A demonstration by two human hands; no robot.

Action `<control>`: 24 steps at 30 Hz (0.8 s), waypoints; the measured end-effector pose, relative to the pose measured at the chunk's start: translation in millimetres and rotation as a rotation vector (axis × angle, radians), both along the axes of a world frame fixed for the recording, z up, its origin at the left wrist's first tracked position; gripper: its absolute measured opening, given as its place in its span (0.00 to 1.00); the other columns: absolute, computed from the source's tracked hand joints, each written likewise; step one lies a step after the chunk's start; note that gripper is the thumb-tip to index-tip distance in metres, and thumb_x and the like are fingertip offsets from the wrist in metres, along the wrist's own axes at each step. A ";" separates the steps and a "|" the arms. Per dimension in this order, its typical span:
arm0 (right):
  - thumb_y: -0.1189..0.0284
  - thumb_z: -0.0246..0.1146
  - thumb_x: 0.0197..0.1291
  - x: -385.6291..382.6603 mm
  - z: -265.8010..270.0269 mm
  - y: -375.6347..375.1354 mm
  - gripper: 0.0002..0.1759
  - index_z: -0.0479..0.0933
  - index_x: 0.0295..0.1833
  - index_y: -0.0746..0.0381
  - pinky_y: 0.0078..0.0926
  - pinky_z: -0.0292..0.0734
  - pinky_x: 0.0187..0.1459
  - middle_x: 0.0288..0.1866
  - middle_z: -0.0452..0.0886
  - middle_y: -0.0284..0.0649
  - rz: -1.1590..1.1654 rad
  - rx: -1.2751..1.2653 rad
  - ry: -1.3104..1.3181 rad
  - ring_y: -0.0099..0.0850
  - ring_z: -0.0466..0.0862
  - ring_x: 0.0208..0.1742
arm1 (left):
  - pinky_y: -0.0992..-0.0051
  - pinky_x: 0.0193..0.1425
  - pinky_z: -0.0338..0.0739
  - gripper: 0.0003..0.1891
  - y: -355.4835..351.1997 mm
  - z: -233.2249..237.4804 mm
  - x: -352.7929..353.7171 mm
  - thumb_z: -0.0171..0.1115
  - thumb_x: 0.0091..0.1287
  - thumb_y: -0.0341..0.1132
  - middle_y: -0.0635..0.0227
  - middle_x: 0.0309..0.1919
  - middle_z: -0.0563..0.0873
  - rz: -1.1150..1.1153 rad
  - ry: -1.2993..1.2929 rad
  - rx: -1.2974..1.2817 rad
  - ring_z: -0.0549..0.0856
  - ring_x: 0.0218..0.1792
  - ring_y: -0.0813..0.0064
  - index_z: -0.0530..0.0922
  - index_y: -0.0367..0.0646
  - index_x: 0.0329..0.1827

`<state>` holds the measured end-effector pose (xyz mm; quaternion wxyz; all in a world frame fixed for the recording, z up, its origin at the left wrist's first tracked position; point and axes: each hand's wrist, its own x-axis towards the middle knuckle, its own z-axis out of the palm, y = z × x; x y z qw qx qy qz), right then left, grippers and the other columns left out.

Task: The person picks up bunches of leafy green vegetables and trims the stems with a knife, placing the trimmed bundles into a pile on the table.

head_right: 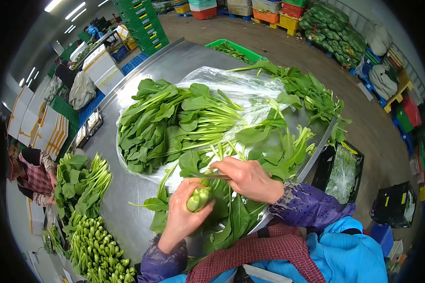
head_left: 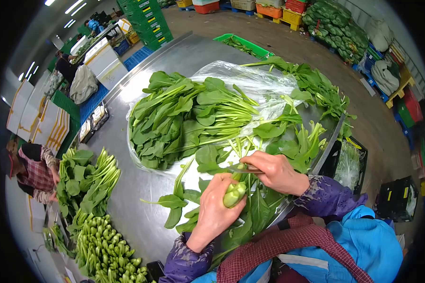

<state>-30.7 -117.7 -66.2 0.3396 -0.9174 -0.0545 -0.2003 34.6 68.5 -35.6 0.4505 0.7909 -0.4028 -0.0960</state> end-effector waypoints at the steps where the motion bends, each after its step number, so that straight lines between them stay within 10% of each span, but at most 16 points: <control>1: 0.82 0.61 0.47 -0.3 1.0 2.3 0.22 0.74 0.52 0.61 0.35 0.75 0.28 0.37 0.78 0.40 -0.030 -0.080 0.017 0.41 0.80 0.31 | 0.68 0.44 0.74 0.14 0.3 -0.4 -0.9 0.70 0.46 0.28 0.59 0.37 0.79 -0.007 0.041 -0.008 0.81 0.38 0.59 0.76 0.37 0.36; 9: 0.80 0.61 0.48 0.6 -15.2 -14.2 0.22 0.74 0.53 0.62 0.34 0.76 0.29 0.38 0.78 0.41 -0.056 -0.193 -0.038 0.40 0.81 0.30 | 0.69 0.44 0.74 0.14 3.8 4.1 -3.9 0.69 0.48 0.28 0.57 0.38 0.80 -0.085 0.163 -0.012 0.81 0.39 0.59 0.76 0.36 0.37; 13: 0.75 0.60 0.57 -4.1 -1.1 -36.2 0.18 0.74 0.55 0.64 0.34 0.77 0.39 0.45 0.81 0.45 -0.093 0.115 0.301 0.41 0.83 0.36 | 0.70 0.47 0.74 0.14 12.7 -1.9 2.1 0.69 0.51 0.29 0.58 0.43 0.81 -0.153 0.259 -0.042 0.82 0.42 0.61 0.75 0.36 0.38; 17: 0.76 0.57 0.62 -2.1 29.4 -12.3 0.18 0.73 0.58 0.62 0.24 0.76 0.44 0.53 0.78 0.39 0.433 0.681 0.416 0.27 0.80 0.52 | 0.74 0.51 0.73 0.14 12.3 -13.2 14.9 0.69 0.52 0.25 0.67 0.39 0.82 -0.393 0.873 -0.176 0.80 0.44 0.75 0.77 0.38 0.41; 19: 0.73 0.58 0.62 -0.6 24.6 -11.1 0.17 0.73 0.57 0.61 0.20 0.76 0.43 0.52 0.78 0.37 0.502 0.921 0.550 0.24 0.80 0.48 | 0.75 0.49 0.71 0.13 13.3 -4.7 10.7 0.71 0.48 0.26 0.64 0.38 0.81 -0.228 1.197 -0.212 0.79 0.41 0.74 0.77 0.37 0.36; 24: 0.68 0.61 0.61 8.8 6.0 -0.6 0.14 0.74 0.48 0.64 0.22 0.72 0.30 0.40 0.78 0.38 0.390 0.607 0.282 0.24 0.79 0.31 | 0.77 0.47 0.73 0.13 23.8 -7.4 17.5 0.70 0.51 0.26 0.69 0.36 0.81 -0.240 0.871 -0.137 0.79 0.39 0.77 0.77 0.39 0.38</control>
